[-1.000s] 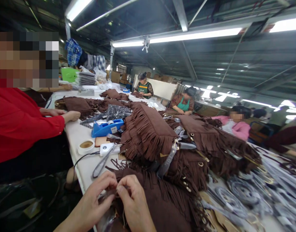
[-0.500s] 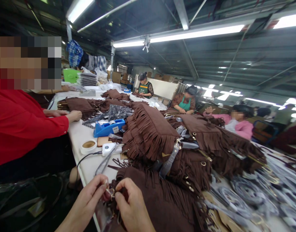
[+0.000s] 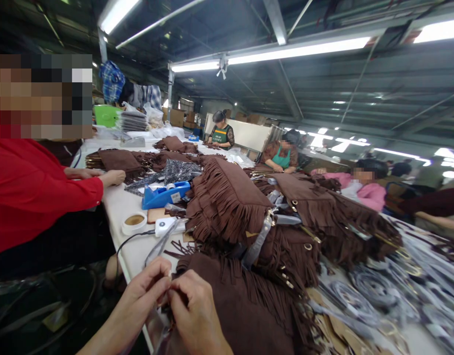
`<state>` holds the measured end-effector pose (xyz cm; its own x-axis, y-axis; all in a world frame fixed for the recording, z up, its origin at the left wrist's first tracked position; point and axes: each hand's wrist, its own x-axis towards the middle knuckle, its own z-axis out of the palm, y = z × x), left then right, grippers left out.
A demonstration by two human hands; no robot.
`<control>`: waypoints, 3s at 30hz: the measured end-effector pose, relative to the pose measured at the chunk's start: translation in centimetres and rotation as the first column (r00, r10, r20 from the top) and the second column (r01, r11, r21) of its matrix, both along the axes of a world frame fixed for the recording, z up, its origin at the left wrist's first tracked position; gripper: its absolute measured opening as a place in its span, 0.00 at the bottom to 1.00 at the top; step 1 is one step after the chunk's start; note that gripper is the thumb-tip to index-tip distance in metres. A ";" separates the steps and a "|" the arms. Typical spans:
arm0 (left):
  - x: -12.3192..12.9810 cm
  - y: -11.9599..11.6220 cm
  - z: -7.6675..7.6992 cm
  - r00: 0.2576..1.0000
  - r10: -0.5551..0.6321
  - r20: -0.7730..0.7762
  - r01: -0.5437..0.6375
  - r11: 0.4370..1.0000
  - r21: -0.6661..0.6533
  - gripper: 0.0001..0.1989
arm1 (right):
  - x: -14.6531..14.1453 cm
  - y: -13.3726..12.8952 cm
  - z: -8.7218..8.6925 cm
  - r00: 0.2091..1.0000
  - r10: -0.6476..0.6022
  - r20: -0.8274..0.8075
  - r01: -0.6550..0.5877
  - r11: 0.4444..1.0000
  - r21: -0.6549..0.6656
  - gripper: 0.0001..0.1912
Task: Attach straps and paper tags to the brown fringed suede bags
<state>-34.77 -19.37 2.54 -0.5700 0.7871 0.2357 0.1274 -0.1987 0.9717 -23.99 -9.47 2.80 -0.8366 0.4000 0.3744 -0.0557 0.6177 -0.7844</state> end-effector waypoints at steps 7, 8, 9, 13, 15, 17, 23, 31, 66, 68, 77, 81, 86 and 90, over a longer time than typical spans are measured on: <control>-0.3 -0.3 -0.3 1.000 -0.007 0.028 0.009 0.998 -0.057 0.08 | -0.3 0.1 -0.3 0.998 -0.060 0.010 0.060 0.998 -0.014 0.12; -0.3 -0.5 -0.4 1.000 -0.006 -0.011 0.005 0.997 -0.077 0.07 | -0.3 0.1 -0.4 0.997 -0.073 0.020 0.073 0.997 -0.024 0.11; -0.3 -0.8 -0.5 0.998 -0.002 -0.064 -0.004 0.995 -0.100 0.06 | -0.3 0.2 -0.5 0.996 -0.085 0.030 0.086 0.996 -0.034 0.11; 0.1 -1.7 -1.2 0.955 0.048 -0.294 -0.100 0.982 -0.162 0.05 | -0.3 0.3 -0.7 0.993 -0.102 0.060 0.106 0.991 -0.078 0.10; 0.4 -1.7 -1.5 0.928 0.089 -0.361 -0.151 0.978 -0.146 0.07 | -0.3 0.3 -0.8 0.992 -0.105 0.064 0.110 0.991 -0.078 0.10; 0.6 -1.5 -1.6 0.914 0.107 -0.391 -0.170 0.977 -0.131 0.10 | -0.3 0.3 -0.8 0.992 -0.110 0.058 0.112 0.993 -0.040 0.10; 0.3 -0.8 -2.1 0.930 0.135 -0.341 -0.188 0.974 -0.128 0.11 | -0.3 0.4 -1.2 0.989 -0.142 0.041 0.138 0.986 0.090 0.09; 0.1 -1.1 -2.4 0.967 -0.025 0.252 0.060 0.989 -0.133 0.10 | -0.5 0.6 -1.1 0.967 -0.137 0.217 0.170 0.975 -0.145 0.09; 0.2 -1.6 -2.7 0.648 -0.315 0.694 0.212 0.949 0.233 0.15 | 2.4 1.6 -1.1 0.996 -0.014 -0.091 -0.018 0.938 -0.345 0.07; 0.1 -1.6 -2.9 0.698 -0.255 0.669 0.174 0.967 0.187 0.16 | 2.3 1.9 -0.4 0.994 -0.038 -0.101 0.038 0.999 -0.008 0.08; -0.5 -2.4 -2.5 0.913 -0.123 0.390 0.112 0.992 0.052 0.11 | 0.6 1.6 -1.4 0.964 -0.260 0.057 0.126 0.635 0.762 0.11; -1.0 -2.8 -2.7 0.996 -0.072 0.049 0.073 0.997 -0.022 0.14 | 0.5 1.6 -1.0 0.947 -0.258 0.192 0.062 0.734 0.677 0.10; -1.4 -2.4 -2.3 0.961 -0.112 -0.251 0.087 0.990 -0.108 0.13 | 0.3 1.7 -0.2 0.958 -0.140 0.251 -0.023 0.833 0.553 0.11; -1.2 -1.7 -1.2 0.906 -0.145 -0.398 0.112 0.988 -0.106 0.12 | 0.0 1.2 0.3 0.981 0.065 0.184 -0.121 0.943 0.311 0.13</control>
